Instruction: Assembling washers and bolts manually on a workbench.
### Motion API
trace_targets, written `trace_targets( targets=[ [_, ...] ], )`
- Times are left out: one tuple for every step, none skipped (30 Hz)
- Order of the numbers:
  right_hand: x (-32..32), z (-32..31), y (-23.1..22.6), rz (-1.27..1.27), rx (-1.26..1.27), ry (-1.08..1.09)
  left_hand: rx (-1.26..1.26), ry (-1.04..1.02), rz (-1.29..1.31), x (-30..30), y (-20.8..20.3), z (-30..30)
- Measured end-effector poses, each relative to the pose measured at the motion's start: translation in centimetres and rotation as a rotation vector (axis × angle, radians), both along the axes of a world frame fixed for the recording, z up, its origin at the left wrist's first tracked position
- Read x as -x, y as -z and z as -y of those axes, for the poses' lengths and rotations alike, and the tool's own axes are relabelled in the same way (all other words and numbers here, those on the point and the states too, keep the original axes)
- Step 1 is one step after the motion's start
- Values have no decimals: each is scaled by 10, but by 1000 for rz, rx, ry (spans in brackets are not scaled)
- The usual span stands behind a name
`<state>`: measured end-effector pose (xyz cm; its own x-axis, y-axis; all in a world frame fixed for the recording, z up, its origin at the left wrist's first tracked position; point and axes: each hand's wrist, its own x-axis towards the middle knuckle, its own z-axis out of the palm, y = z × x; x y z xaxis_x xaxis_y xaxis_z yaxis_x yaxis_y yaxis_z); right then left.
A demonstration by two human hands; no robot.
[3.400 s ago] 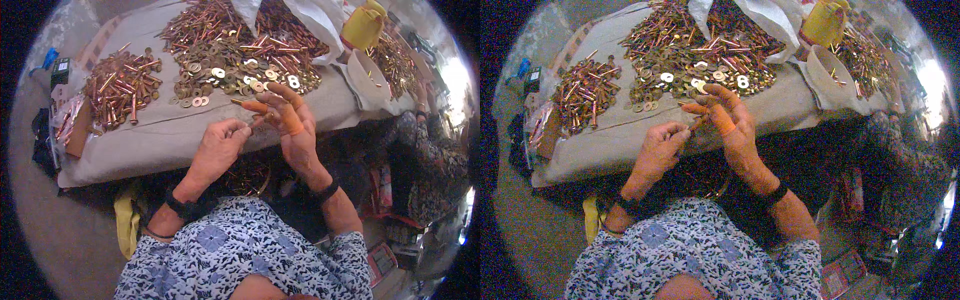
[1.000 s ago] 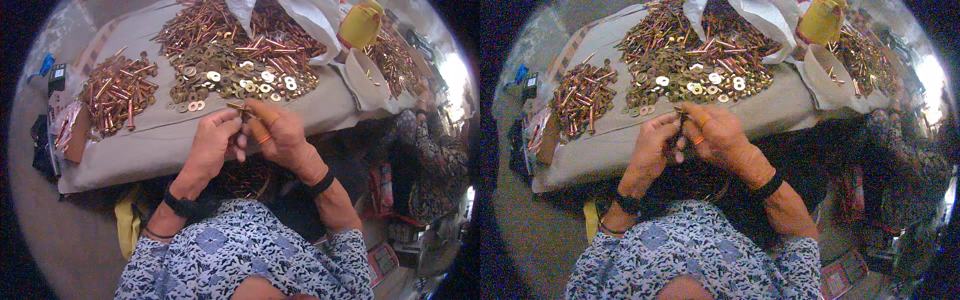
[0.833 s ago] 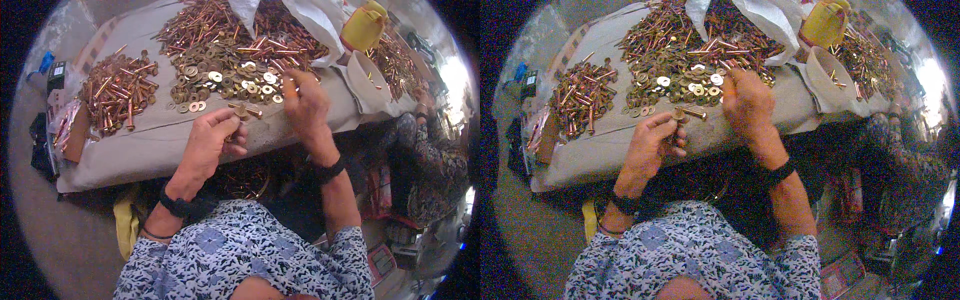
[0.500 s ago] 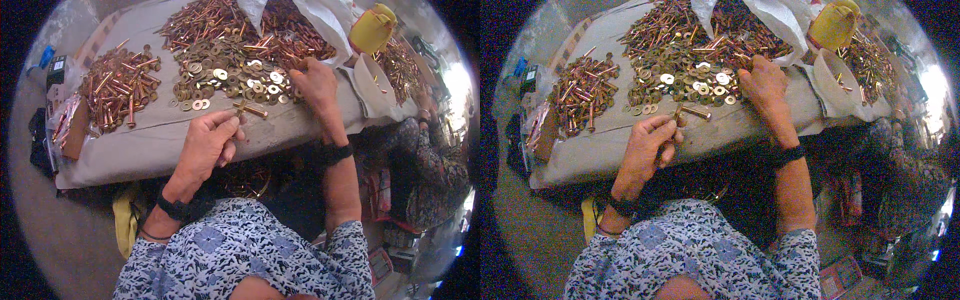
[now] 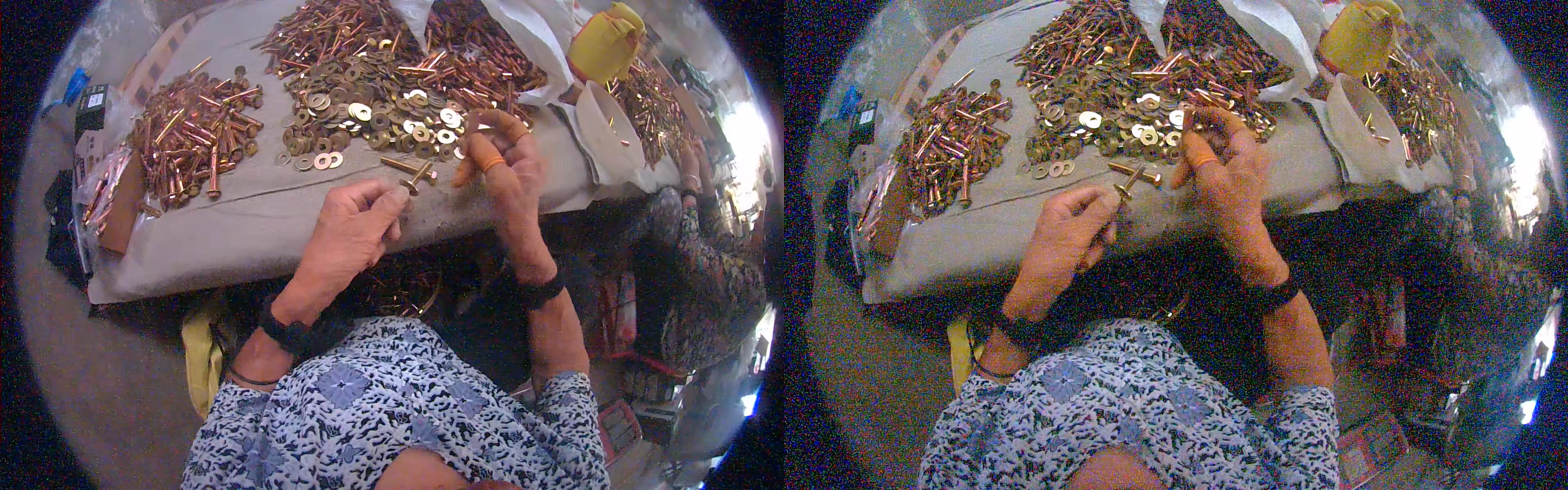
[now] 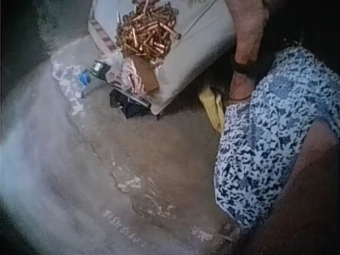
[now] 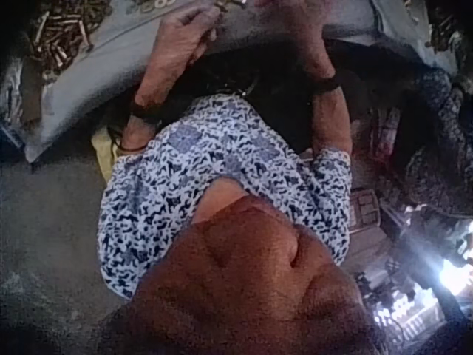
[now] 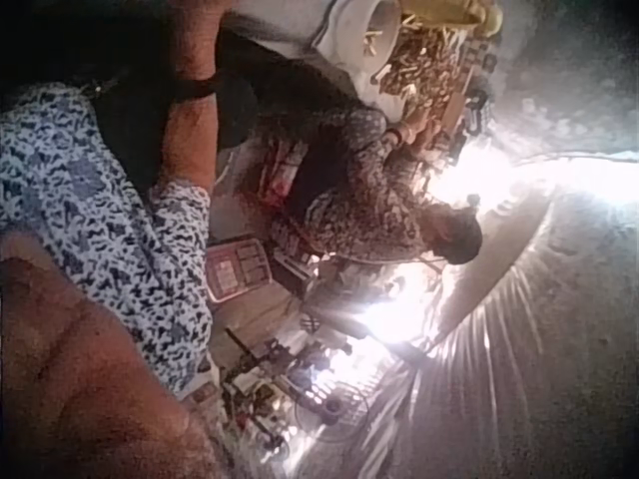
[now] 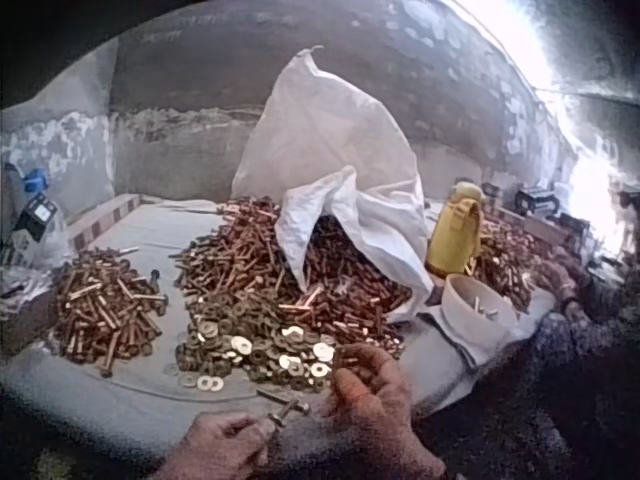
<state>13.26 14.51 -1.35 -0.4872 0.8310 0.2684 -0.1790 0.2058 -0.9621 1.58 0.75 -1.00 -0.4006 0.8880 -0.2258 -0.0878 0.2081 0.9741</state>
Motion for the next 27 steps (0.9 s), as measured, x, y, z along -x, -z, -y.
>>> trace_targets(
  targets=[
    [0, 5, -2, -68, 98, -57, 12, 1, -22, -2, -2, 0],
    [-1, 8, -1, -111, 117, -88, 24, 1, -44, -4, -2, 0],
    [-1, 9, -1, -153, 136, -119, 19, 5, -50, -5, -2, -1],
    [-2, 10, 0, -195, 154, -149, 14, 10, -55, -5, -2, -1],
    [-2, 9, 1, -205, 155, -156, 8, 15, -59, -6, -1, -2],
    [-3, 7, 4, -215, 155, -163, 2, 19, -70, -7, 0, -2],
    [-3, 6, 6, -226, 157, -170, -3, 22, -83, -7, 2, -3],
    [-4, 6, 6, -207, 159, -169, -8, 25, -95, -8, 3, -3],
    [-4, 6, 6, -188, 161, -169, -7, 28, -100, -8, 3, -3],
    [-5, 7, 5, -168, 162, -169, -7, 29, -105, -8, 3, -2],
    [-4, 9, 5, -175, 163, -180, -8, 31, -109, -9, 2, -2],
    [-4, 11, 5, -182, 163, -191, -6, 26, -102, -9, 3, -2],
    [-4, 13, 5, -189, 162, -199, -6, 23, -93, -9, 3, -3],
    [-5, 13, 6, -200, 170, -198, -5, 20, -85, -9, 3, -3],
    [-6, 12, 8, -212, 178, -197, -14, 20, -103, -9, 5, -4],
    [-7, 12, 9, -225, 185, -198, -24, 18, -123, -8, 8, -4],
    [-7, 13, 9, -227, 188, -183, -33, 17, -143, -8, 9, -3],
    [-7, 14, 9, -230, 191, -168, -33, 17, -150, -9, 8, -3],
    [-8, 14, 10, -231, 194, -151, -32, 18, -156, -9, 6, -3],
    [-9, 14, 10, -204, 187, -167, -32, 20, -162, -10, 5, -3],
    [-10, 14, 11, -177, 180, -183, -27, 29, -167, -9, 7, -3],
    [-11, 14, 12, -150, 173, -199, -23, 38, -172, -8, 9, -2],
    [-13, 13, 11, -106, 208, -250, -19, 47, -177, -7, 11, -2],
    [-15, 13, 9, -62, 242, -301, -11, 29, -102, -6, 12, 0],
    [-17, 13, 9, -17, 278, -350, -3, 14, -26, -6, 13, 0],
    [-18, 14, 10, 68, 230, -333, 6, -2, 49, -7, 14, 1],
    [-19, 15, 10, 153, 183, -315, -18, -10, 92, -8, 12, 0]
  ],
)
